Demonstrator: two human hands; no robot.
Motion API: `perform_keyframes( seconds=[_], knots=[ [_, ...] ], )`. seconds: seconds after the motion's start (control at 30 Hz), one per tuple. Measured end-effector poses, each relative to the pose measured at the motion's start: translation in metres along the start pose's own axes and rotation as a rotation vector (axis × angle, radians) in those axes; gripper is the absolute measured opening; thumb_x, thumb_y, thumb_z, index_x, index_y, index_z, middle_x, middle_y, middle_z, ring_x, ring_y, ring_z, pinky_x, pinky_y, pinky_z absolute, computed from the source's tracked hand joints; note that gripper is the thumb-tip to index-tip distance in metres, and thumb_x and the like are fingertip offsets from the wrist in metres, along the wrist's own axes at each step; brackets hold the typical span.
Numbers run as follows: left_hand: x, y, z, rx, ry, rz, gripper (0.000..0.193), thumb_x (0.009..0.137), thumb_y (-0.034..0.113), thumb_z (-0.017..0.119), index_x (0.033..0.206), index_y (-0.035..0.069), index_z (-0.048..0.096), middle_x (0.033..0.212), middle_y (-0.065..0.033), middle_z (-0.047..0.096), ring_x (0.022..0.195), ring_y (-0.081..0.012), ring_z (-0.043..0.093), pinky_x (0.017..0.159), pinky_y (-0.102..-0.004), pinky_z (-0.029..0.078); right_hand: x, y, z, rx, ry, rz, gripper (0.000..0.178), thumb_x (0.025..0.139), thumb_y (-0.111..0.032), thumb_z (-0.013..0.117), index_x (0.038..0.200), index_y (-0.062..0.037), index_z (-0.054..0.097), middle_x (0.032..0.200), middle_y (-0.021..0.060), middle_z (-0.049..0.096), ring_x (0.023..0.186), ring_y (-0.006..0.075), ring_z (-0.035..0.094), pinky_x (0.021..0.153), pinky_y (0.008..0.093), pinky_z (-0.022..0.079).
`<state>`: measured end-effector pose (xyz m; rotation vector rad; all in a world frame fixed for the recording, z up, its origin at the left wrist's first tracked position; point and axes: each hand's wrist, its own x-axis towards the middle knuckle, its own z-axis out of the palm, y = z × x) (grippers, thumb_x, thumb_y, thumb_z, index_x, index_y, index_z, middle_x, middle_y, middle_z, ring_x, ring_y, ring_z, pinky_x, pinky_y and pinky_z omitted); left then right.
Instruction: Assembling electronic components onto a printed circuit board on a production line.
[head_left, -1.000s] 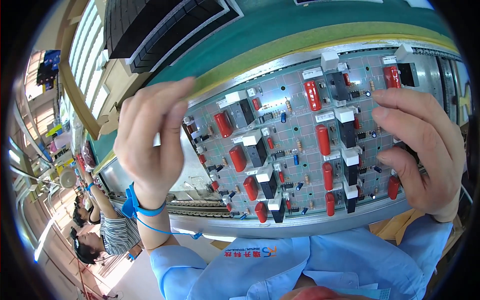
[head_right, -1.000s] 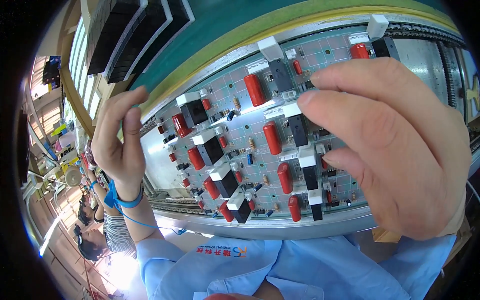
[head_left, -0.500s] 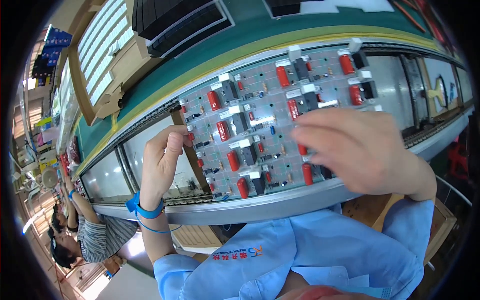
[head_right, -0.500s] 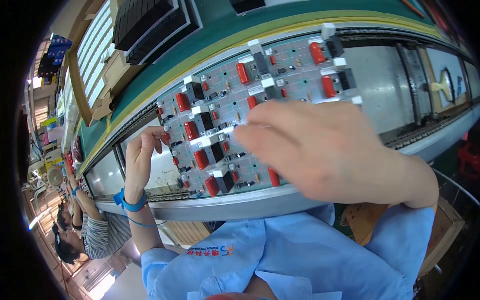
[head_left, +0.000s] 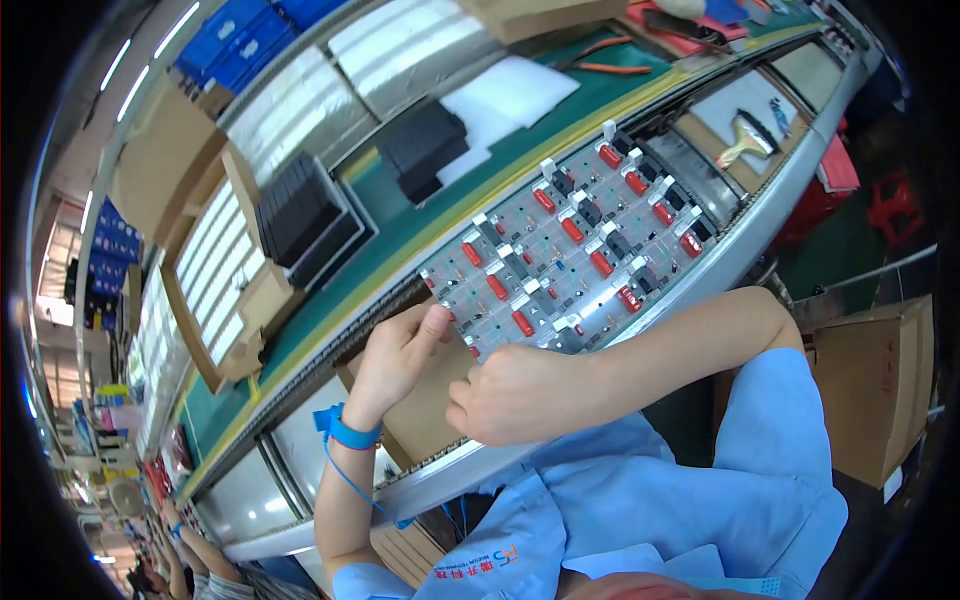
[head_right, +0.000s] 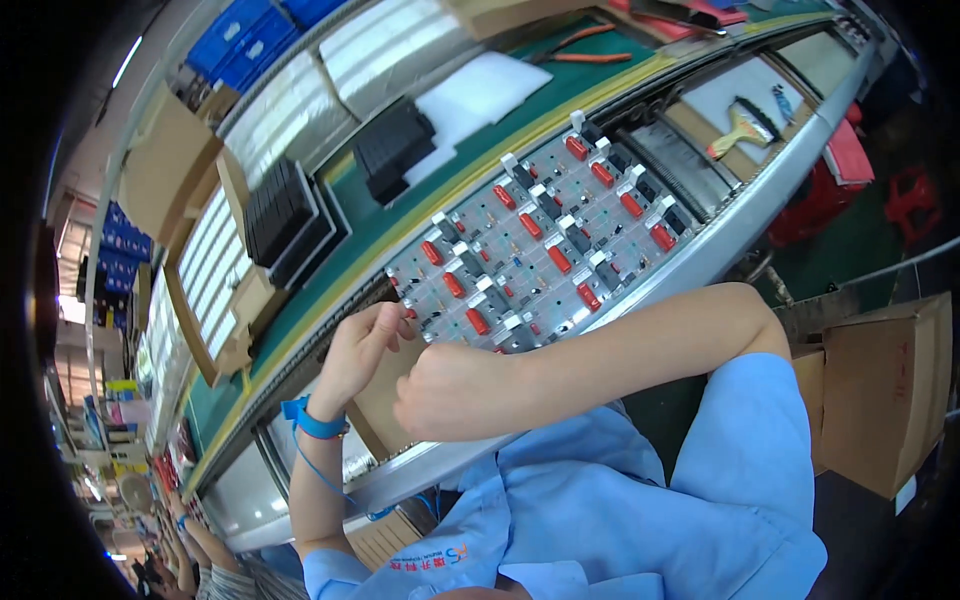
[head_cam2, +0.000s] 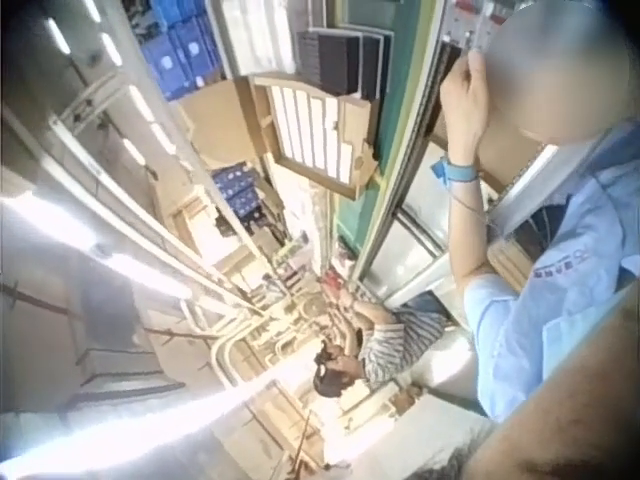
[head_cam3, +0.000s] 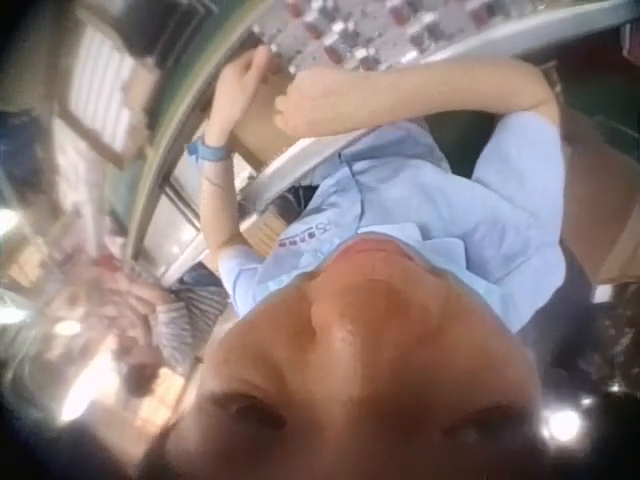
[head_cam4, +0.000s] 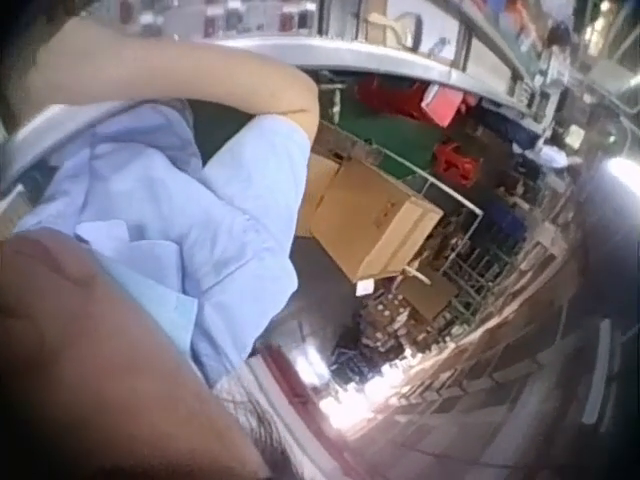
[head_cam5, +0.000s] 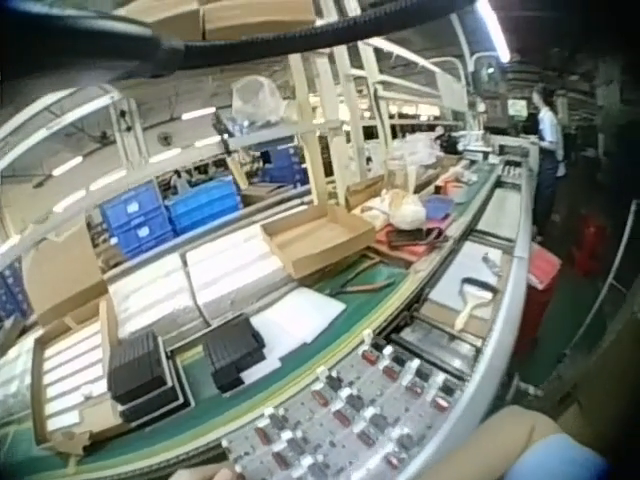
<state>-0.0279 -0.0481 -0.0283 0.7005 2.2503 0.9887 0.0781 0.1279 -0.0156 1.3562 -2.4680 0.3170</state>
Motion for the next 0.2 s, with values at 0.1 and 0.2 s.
perform_keyframes(
  seconds=[0.1,0.2],
  knots=[
    [0.027,0.010,0.012,0.019,-0.032,0.052,0.056,0.099,0.051,0.047,0.100,0.000,0.068,0.083,-0.0111,0.070,0.073,-0.0203,0.065,0.069,-0.0331,0.051,-0.005,0.008,0.009,-0.104,-0.139,0.099,0.011,0.071,-0.014,0.064,0.074,-0.0043,0.060,0.065,0.0057,0.060,0.057,0.0158,0.063,0.044,0.0272,0.046],
    [0.053,0.014,0.024,0.040,-0.065,0.113,0.056,0.099,0.053,0.045,0.102,0.002,0.068,0.088,-0.0128,0.071,0.078,-0.0268,0.066,0.076,-0.0371,0.051,-0.005,0.020,0.010,-0.077,-0.466,0.364,0.008,0.067,-0.012,0.069,0.075,-0.0111,0.073,0.078,0.0052,0.072,0.071,0.0207,0.069,0.054,0.0394,0.052]
  ],
)
